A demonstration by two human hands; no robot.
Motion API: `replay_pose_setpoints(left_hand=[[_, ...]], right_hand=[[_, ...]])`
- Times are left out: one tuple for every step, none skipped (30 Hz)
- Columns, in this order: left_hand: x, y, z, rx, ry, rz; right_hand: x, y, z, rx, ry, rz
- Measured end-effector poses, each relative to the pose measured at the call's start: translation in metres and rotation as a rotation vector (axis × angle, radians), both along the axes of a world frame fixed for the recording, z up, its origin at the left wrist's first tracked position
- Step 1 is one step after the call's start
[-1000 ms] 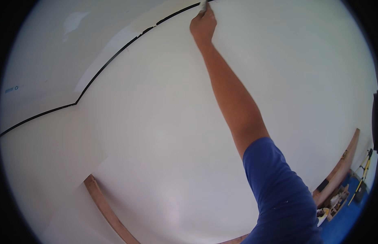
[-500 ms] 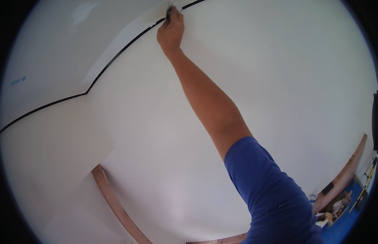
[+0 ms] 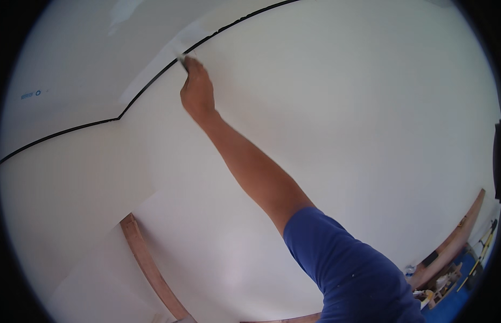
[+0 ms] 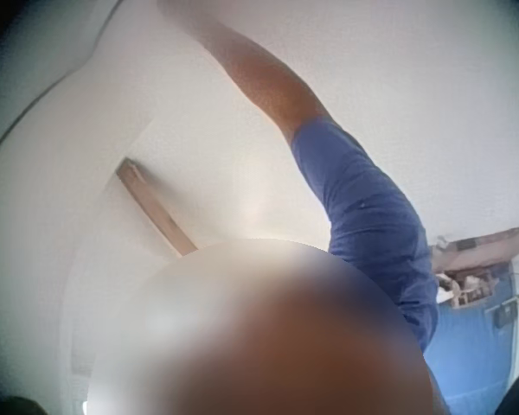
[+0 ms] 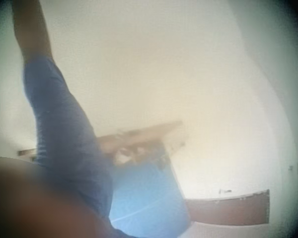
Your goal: The person applies joint compound to a ceiling seam using a putty knife and hawk. They repeatedly scoop compound from the hawk and smooth it along the seam, working along the ceiling edge.
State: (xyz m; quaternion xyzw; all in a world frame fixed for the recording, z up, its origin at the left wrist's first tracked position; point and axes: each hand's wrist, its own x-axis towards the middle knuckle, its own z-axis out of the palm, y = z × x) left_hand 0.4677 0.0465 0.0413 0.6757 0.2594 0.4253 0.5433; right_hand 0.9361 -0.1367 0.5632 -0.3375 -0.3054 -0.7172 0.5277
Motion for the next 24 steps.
replay_pose_setpoints(left_hand=[[0.022,-0.002,0.011,-0.054,-0.001,-0.004],[0.042,-0.004,0.024,-0.109,0.005,-0.004],[0.057,-0.007,0.037,-0.141,-0.022,-0.115],[0.073,-0.012,0.049,-0.182,-0.056,-0.226],[0.086,-0.016,0.059,-0.227,-0.087,-0.334],[0.095,-0.018,0.068,-0.275,-0.114,-0.431],[0.106,-0.019,0.075,-0.325,-0.153,-0.528],[0.116,-0.018,0.080,-0.379,-0.193,-0.618],[0.124,-0.016,0.082,-0.439,-0.230,-0.693],[0.130,-0.011,0.083,-0.524,-0.250,-0.804],[0.136,-0.007,0.081,-0.612,-0.278,-0.925],[0.142,-0.006,0.077,-0.661,-0.218,-0.834],[0.145,-0.004,0.072,-0.589,-0.229,-0.928],[0.147,-0.002,0.068,-0.603,-0.222,-0.970],[0.148,-0.003,0.064,-0.609,-0.209,-0.958],[0.146,-0.004,0.061,-0.588,-0.196,-0.945],[0.142,-0.006,0.059,-0.571,-0.190,-0.936],[0.138,-0.007,0.057,-0.544,-0.188,-0.939],[0.133,-0.008,0.056,-0.517,-0.178,-0.935],[0.126,-0.008,0.054,-0.487,-0.182,-0.914],[0.118,-0.009,0.052,-0.389,-0.166,-0.849],[0.112,-0.006,0.051,-0.291,-0.142,-0.781],[0.107,-0.001,0.049,-0.191,-0.116,-0.710],[0.106,0.002,0.045,0.019,-0.088,-0.596]], right_hand=[[-0.010,0.001,-0.021,-0.069,0.065,0.044],[-0.022,0.000,-0.049,-0.116,0.032,0.131],[-0.035,0.000,-0.082,-0.195,0.081,0.250],[-0.048,-0.005,-0.117,-0.369,0.256,0.391],[-0.061,-0.014,-0.161,-0.543,0.386,0.535],[-0.076,-0.016,-0.200,-0.609,0.406,0.661],[-0.093,-0.015,-0.238,-0.652,0.480,0.793],[-0.108,-0.014,-0.271,-0.690,0.554,0.922],[-0.121,-0.015,-0.302,-0.735,0.490,1.036],[-0.131,-0.018,-0.330,-0.788,0.588,1.142],[-0.135,-0.022,-0.350,-0.825,0.486,1.078],[-0.140,-0.024,-0.369,-0.872,0.489,1.025],[-0.144,-0.025,-0.385,-0.920,0.465,0.969],[-0.145,-0.022,-0.397,-0.946,0.440,0.955],[-0.143,-0.021,-0.407,-0.961,0.396,0.919],[-0.143,-0.026,-0.418,-1.037,0.484,0.784],[-0.138,-0.030,-0.426,-1.111,0.528,0.728],[-0.129,-0.030,-0.433,-1.144,0.407,0.649],[-0.122,-0.028,-0.439,-1.219,0.357,0.547],[-0.113,-0.032,-0.444,-1.352,0.381,0.464],[-0.107,-0.036,-0.447,-1.507,0.425,0.365],[-0.107,-0.034,-0.453,-1.557,0.564,0.326],[-0.109,-0.033,-0.458,-1.423,0.742,0.638],[-0.114,-0.032,-0.462,-1.246,0.957,0.945]])
